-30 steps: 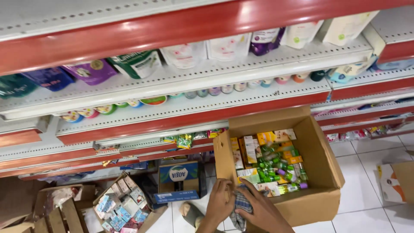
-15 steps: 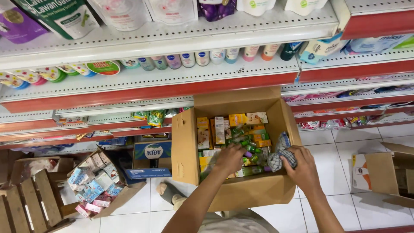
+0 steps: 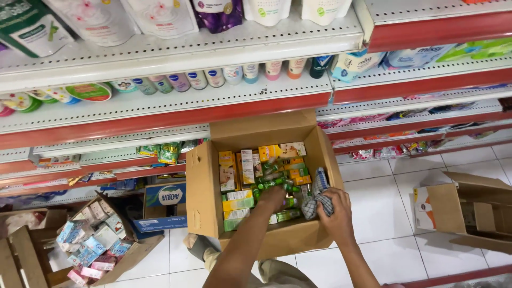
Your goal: The person takes small green bottles out of a cardboard box on the floor, wipes each bottle with a checkered cloth, and places the bottles in a row on an empty store shelf, repeating the cycle for more bottles.
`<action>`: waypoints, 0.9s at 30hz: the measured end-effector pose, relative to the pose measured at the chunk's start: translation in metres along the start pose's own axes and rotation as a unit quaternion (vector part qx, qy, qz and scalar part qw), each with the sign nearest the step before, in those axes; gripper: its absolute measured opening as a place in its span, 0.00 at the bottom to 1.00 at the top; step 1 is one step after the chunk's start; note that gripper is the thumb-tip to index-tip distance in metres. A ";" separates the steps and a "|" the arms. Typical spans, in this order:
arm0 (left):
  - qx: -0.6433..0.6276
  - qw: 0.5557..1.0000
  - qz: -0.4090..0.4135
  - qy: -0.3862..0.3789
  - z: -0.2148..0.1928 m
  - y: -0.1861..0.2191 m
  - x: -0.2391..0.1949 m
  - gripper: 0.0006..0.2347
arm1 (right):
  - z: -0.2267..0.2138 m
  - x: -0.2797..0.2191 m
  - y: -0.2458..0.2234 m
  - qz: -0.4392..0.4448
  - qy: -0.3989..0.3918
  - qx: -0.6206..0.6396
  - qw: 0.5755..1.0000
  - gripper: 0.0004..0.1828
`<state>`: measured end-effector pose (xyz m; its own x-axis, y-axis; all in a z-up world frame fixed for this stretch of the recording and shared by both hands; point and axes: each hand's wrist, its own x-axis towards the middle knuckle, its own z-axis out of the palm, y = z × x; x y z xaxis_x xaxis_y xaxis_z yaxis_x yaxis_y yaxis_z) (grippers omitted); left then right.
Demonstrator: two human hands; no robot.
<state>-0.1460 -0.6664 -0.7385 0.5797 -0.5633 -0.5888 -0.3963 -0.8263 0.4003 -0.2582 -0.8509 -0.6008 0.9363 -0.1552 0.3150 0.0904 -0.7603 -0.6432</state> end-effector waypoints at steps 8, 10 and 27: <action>-0.473 0.820 0.093 0.309 -0.082 -0.036 -0.095 0.15 | 0.009 -0.005 -0.001 0.005 0.006 -0.041 0.999 0.17; -0.799 0.531 0.085 0.268 -0.095 -0.054 -0.113 0.15 | 0.024 -0.002 0.007 0.086 0.043 -0.006 0.995 0.15; -0.862 0.436 0.185 0.183 -0.158 -0.057 -0.242 0.33 | 0.110 0.103 -0.256 -0.204 0.060 0.108 0.971 0.17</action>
<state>-0.1514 -0.4834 -0.5081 0.9024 -0.3609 -0.2354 0.4302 0.7239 0.5393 -0.1474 -0.6031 -0.4808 0.7622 0.0495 0.6454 0.5276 -0.6251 -0.5752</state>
